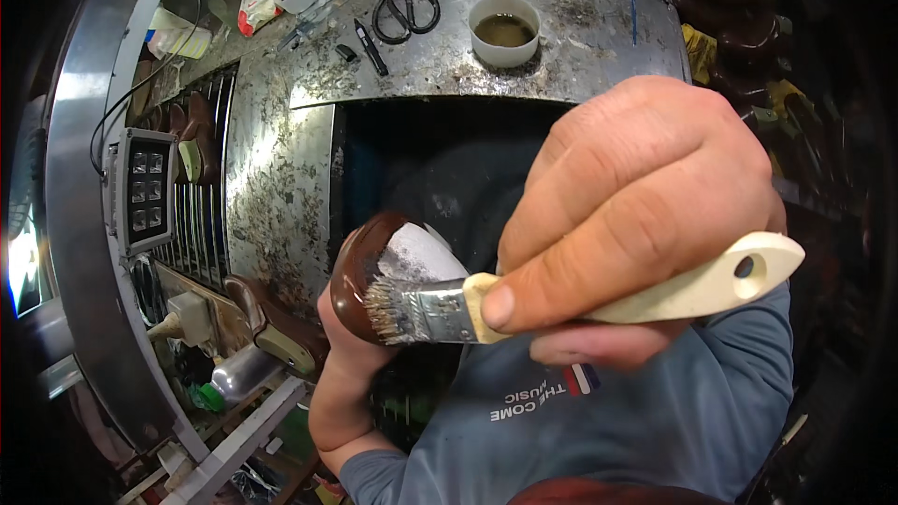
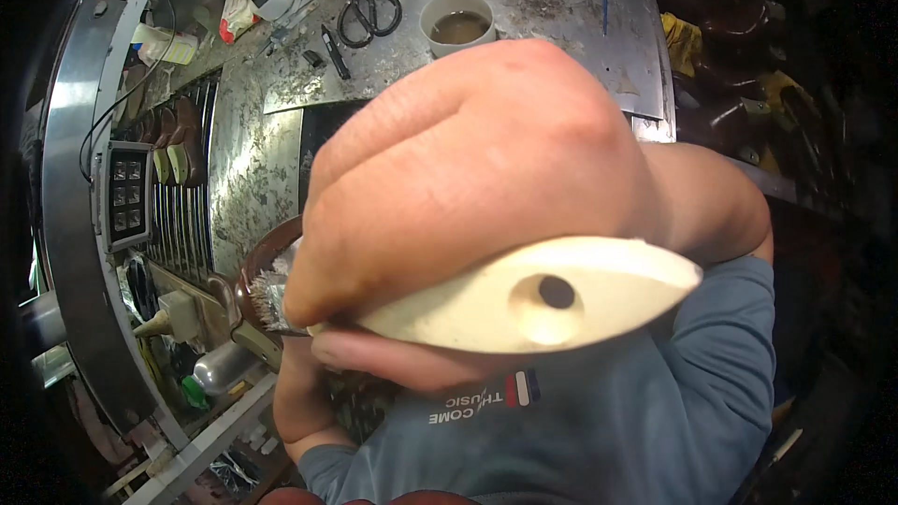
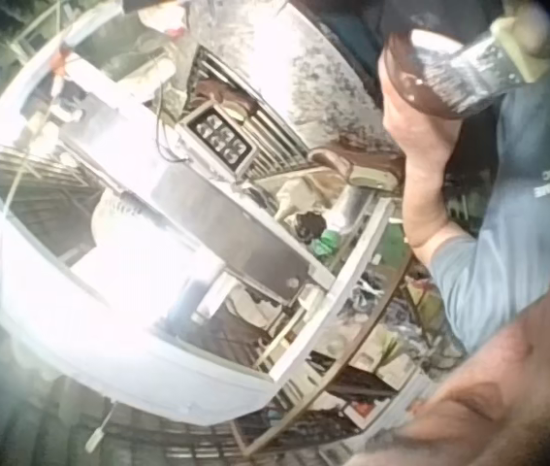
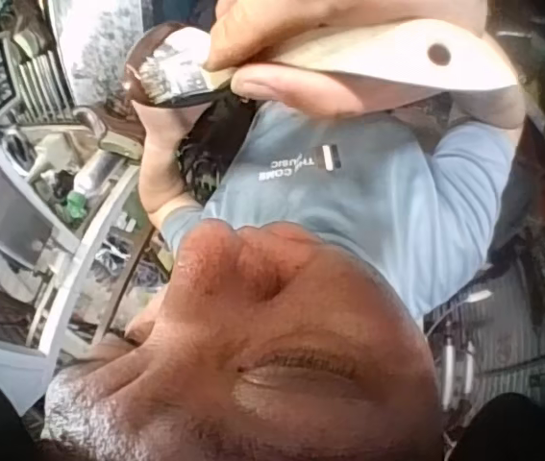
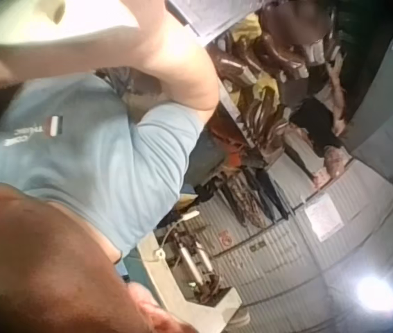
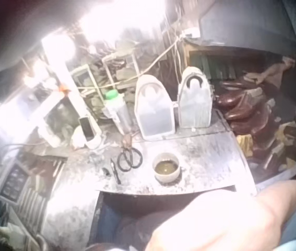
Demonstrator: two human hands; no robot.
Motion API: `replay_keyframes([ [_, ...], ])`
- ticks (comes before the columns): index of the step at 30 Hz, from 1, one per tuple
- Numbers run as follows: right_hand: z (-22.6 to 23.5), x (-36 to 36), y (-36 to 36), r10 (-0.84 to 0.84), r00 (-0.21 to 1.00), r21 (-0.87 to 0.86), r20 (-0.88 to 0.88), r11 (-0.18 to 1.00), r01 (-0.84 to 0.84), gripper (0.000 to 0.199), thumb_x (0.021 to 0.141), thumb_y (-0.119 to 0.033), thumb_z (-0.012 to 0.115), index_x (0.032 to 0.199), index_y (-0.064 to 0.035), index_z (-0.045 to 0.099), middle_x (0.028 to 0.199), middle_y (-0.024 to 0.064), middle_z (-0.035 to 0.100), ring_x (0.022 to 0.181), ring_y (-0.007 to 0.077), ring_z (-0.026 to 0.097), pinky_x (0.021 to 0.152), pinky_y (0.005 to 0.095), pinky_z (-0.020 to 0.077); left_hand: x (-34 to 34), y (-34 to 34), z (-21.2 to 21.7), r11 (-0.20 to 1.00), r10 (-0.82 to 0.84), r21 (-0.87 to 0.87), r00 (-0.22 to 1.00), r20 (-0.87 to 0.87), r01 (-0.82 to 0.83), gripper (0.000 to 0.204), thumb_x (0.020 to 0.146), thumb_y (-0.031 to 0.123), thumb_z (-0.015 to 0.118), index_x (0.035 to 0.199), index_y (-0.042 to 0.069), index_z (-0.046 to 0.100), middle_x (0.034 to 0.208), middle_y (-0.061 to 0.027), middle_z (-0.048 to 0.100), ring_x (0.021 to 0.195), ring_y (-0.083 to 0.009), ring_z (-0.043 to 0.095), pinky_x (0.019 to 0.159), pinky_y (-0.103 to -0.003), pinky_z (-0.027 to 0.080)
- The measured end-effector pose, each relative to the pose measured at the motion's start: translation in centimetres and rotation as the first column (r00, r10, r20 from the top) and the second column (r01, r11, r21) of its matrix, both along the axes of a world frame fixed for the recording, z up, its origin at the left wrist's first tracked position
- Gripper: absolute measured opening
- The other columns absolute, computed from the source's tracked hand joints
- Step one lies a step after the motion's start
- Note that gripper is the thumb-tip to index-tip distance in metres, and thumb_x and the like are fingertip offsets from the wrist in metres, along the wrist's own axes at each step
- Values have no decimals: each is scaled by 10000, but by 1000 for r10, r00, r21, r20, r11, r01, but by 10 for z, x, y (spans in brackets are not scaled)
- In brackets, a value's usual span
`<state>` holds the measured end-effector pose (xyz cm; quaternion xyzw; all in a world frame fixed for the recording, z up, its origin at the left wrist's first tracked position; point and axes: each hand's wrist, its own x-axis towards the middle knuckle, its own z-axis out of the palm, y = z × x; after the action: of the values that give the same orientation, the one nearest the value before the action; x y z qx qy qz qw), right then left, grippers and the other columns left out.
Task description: The person applies a brown liquid finish to the upper surface of a brown shoe using a paintbrush. They repeatedly dip the brush into a small container of liquid and carefully coat the shoe, rotating it to cover different areas. The person handles multiple shoes sequentially, placing each finished one on a nearby rack.
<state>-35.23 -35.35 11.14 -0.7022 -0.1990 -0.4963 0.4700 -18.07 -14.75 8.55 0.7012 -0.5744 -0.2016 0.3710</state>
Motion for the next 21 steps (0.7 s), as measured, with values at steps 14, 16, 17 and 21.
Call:
replay_keyframes([
  [14,23,9,-14,-83,971,-101,-226,993,62,163,745,-103,791,884,-18,780,763,109,717,628,208,698,557,301,577,1,18,7,961,49,210,635,-771,181,773,574,2,957,1255,-69,598,1131,-132,713,1083,-213,683,945,-360,550],
  [16,21,10,-13,-96,966,-121,-241,990,69,152,739,-95,784,869,-18,776,755,100,722,633,206,701,561,301,580,1,20,7,966,104,218,569,-815,136,811,567,14,965,1275,-71,578,1150,-137,704,1092,-220,680,949,-362,547],
  [17,20,11,-13,-101,964,-129,-247,989,71,146,737,-91,781,863,-17,774,751,95,724,635,205,702,563,301,582,2,20,6,968,131,224,534,-835,113,831,564,21,969,1285,-73,568,1160,-140,700,1097,-223,679,951,-362,546],
  [21,14,10,-11,-104,955,-137,-278,988,68,129,737,-84,770,848,-18,769,748,82,730,642,205,707,567,301,584,6,24,-2,967,176,233,395,-902,100,917,602,81,965,1364,-74,478,1227,-151,665,1111,-227,668,968,-363,536],
])
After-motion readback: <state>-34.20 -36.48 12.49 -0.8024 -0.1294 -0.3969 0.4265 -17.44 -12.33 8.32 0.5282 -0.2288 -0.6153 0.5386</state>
